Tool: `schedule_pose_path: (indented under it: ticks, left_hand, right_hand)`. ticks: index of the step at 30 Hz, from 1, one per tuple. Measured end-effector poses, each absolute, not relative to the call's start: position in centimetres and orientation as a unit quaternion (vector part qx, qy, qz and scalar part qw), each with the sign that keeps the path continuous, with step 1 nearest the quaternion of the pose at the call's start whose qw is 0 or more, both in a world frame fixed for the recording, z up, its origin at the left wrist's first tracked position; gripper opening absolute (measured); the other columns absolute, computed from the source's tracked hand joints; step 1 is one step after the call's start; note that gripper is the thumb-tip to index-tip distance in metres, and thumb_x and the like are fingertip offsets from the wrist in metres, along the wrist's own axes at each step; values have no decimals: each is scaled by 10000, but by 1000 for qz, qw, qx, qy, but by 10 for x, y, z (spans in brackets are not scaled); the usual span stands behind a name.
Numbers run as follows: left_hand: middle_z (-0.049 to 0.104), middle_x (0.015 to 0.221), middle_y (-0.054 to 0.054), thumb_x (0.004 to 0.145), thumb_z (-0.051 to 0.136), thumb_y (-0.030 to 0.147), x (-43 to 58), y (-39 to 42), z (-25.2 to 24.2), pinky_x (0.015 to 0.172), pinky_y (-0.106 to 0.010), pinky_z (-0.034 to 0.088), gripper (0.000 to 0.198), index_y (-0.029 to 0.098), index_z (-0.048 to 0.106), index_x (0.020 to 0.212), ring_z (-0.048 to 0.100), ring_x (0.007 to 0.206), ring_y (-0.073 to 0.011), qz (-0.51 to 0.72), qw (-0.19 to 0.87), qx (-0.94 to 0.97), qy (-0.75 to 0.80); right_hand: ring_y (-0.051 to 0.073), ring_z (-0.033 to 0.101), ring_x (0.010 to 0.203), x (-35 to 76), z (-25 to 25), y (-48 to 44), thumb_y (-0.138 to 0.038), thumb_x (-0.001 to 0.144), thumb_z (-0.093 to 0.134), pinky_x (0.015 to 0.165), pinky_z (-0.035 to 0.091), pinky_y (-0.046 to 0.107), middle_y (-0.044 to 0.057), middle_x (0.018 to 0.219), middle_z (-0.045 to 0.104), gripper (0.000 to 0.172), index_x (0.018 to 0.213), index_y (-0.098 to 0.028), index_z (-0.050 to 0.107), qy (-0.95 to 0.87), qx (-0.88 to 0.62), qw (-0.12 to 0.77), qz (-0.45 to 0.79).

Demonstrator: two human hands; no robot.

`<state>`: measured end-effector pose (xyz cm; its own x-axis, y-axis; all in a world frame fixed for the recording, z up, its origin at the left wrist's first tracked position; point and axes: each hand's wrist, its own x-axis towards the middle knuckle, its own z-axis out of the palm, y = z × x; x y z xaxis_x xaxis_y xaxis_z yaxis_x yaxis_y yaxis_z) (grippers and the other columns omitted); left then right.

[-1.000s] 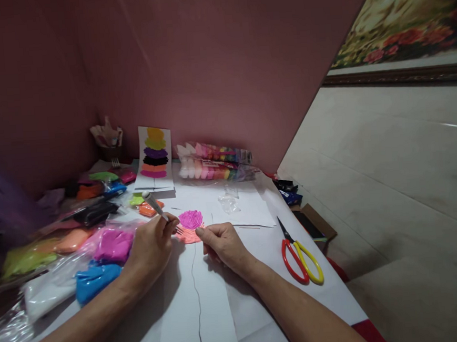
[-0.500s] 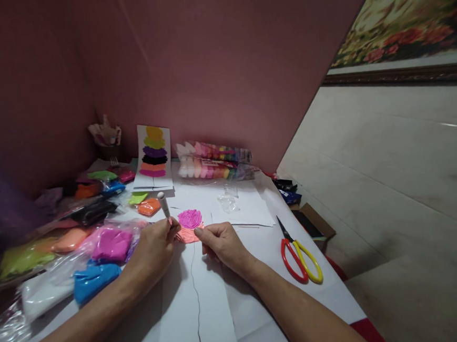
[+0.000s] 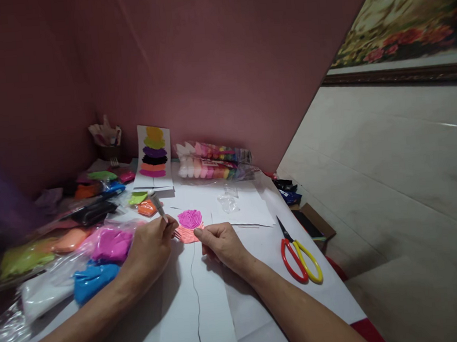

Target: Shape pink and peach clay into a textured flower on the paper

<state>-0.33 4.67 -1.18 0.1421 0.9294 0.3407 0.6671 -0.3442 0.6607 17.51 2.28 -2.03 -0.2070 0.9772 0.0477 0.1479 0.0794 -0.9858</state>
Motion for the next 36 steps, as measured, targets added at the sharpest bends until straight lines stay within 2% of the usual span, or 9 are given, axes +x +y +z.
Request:
schedule_pose_path:
  ticks: [4, 10, 18, 25, 28, 31, 32, 34, 36]
  left_hand:
    - [660, 670, -32, 815, 415, 330, 0, 44, -10, 631, -308, 412, 210, 221, 553, 699, 610, 666, -209, 335, 231, 733, 545]
    - [658, 662, -44, 804, 395, 313, 0, 46, -11, 615, -311, 398, 202, 223, 528, 681, 606, 652, -215, 321, 203, 736, 560]
    - [600, 566, -6, 774, 444, 241, -3, 48, -12, 566, -287, 365, 163, 223, 511, 627, 574, 599, -192, 336, 159, 731, 572]
    - [581, 592, -22, 837, 382, 290, -5, 48, -9, 576, -306, 387, 239, 214, 507, 647, 551, 582, -185, 390, 138, 722, 554]
    - [603, 618, -13, 850, 427, 356, -3, 42, -6, 535, -287, 397, 257, 200, 592, 730, 530, 541, -161, 423, 189, 727, 507]
    - [639, 666, -11, 842, 493, 361, 2, 36, -7, 489, -262, 401, 241, 199, 666, 803, 509, 501, -131, 443, 286, 745, 408]
    - [647, 681, -10, 841, 502, 340, 3, 34, -8, 482, -255, 403, 225, 204, 679, 813, 505, 495, -123, 449, 308, 749, 379]
    - [652, 691, -2, 845, 506, 284, 6, 33, -11, 478, -246, 409, 199, 218, 693, 842, 499, 489, -113, 460, 330, 754, 333]
    - [646, 680, 7, 845, 503, 241, 7, 32, -13, 480, -241, 416, 196, 229, 695, 882, 498, 491, -111, 484, 326, 754, 303]
  right_hand:
    - [51, 342, 341, 175, -22, 23, -531, 841, 586, 371, 241, 200, -41, 371, 445, 511, 488, -164, 542, -602, -469, 418, 493]
    - [48, 343, 344, 176, -24, 24, -521, 847, 587, 372, 248, 196, -43, 379, 448, 506, 492, -163, 543, -603, -466, 422, 490]
    - [47, 341, 341, 176, -22, 23, -540, 836, 589, 373, 243, 196, -44, 376, 444, 515, 488, -163, 539, -605, -470, 419, 488]
    - [53, 325, 339, 175, -23, 24, -547, 833, 584, 373, 239, 204, -47, 370, 423, 518, 484, -169, 528, -586, -478, 432, 492]
    - [70, 363, 391, 174, -22, 20, -494, 876, 551, 427, 305, 217, -41, 419, 440, 483, 515, -174, 531, -589, -488, 492, 415]
    - [107, 459, 549, 172, -18, 14, -345, 876, 586, 550, 388, 241, -7, 605, 533, 249, 712, -172, 656, -652, -460, 544, 257]
    - [121, 481, 603, 172, -17, 13, -294, 865, 595, 582, 402, 249, 4, 673, 552, 154, 814, -182, 688, -684, -440, 539, 218]
    - [140, 502, 665, 171, -14, 11, -232, 858, 585, 614, 417, 261, 16, 743, 561, 136, 919, -213, 705, -734, -401, 515, 186]
    - [144, 505, 666, 171, -13, 10, -222, 873, 570, 621, 420, 263, 13, 719, 549, 144, 843, -220, 710, -756, -385, 495, 191]
